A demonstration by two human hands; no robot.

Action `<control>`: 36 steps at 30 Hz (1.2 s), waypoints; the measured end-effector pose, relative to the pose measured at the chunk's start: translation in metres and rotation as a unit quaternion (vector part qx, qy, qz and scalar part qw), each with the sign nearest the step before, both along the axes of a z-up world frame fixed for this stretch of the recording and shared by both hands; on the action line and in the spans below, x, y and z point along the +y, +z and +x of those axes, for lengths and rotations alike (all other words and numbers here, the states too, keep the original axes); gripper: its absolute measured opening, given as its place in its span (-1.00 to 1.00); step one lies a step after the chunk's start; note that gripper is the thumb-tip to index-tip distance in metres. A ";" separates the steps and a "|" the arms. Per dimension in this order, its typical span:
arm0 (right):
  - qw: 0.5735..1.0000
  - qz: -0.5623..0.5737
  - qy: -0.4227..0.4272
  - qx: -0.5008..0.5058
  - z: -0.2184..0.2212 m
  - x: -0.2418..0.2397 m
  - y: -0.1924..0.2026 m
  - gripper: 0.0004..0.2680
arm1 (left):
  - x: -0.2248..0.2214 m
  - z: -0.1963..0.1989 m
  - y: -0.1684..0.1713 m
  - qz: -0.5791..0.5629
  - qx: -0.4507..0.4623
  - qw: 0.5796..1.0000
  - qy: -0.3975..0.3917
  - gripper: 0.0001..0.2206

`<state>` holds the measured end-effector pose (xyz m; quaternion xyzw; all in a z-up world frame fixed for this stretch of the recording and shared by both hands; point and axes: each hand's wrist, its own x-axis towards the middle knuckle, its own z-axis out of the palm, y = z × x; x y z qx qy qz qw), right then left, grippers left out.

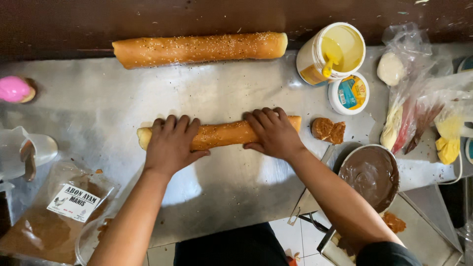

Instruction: The person cuts a large sheet of baked dough into strips, applies a yellow spread with a brush, sprinkles a brown topping onto the strips, rolls them into long cylinders, and then cuts the cylinders into individual bread rolls.

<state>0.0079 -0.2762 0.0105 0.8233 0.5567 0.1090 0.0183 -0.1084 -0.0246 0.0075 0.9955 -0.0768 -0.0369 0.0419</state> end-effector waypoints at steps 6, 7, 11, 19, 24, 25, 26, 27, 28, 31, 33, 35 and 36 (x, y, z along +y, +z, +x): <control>0.999 0.041 0.010 0.014 0.005 -0.022 -0.006 -0.47 | 0.014 -0.017 -0.009 0.023 -0.116 0.993 -0.004 -0.36; 0.999 0.042 0.008 0.005 0.007 -0.023 0.004 -0.37 | 0.018 -0.018 -0.002 0.016 -0.105 0.994 -0.003 -0.32; 0.998 0.068 0.005 -0.003 0.016 -0.044 -0.022 -0.48 | 0.033 -0.023 -0.016 0.063 -0.113 0.991 0.015 -0.39; 0.990 0.005 -0.064 0.124 0.006 -0.017 0.028 -0.33 | 0.014 -0.002 0.023 -0.016 0.025 0.997 0.073 -0.34; 0.970 -0.117 -0.123 0.173 -0.020 0.015 0.026 -0.38 | -0.030 0.009 0.036 -0.061 0.157 0.983 0.074 -0.43; 0.978 -0.109 -0.114 0.137 -0.029 0.012 0.022 -0.44 | -0.037 0.001 0.036 -0.063 0.144 0.985 0.066 -0.46; 0.977 -0.112 -0.113 0.143 -0.051 0.003 0.013 -0.44 | -0.047 -0.023 0.022 -0.065 0.151 0.984 0.067 -0.46; 0.993 -0.003 -0.100 0.058 -0.071 -0.005 0.004 -0.52 | -0.056 -0.045 0.009 -0.062 -0.027 0.996 0.055 -0.46; 0.990 0.106 -0.086 -0.028 -0.090 -0.014 -0.004 -0.59 | -0.065 -0.067 -0.002 -0.057 -0.204 0.976 0.043 -0.43; 0.982 0.153 -0.109 -0.007 -0.122 -0.029 -0.024 -0.61 | -0.082 -0.098 -0.028 -0.029 -0.250 0.965 0.078 -0.53; 0.987 0.129 -0.099 0.005 -0.097 -0.023 -0.013 -0.56 | -0.069 -0.076 -0.021 -0.042 -0.228 0.971 0.064 -0.51; 0.990 0.108 -0.088 0.013 -0.069 -0.015 -0.010 -0.50 | -0.053 -0.052 -0.016 -0.051 -0.210 0.975 0.049 -0.47; 0.993 0.077 -0.088 0.020 -0.055 -0.012 -0.012 -0.46 | -0.044 -0.039 -0.016 -0.041 -0.137 0.989 0.039 -0.45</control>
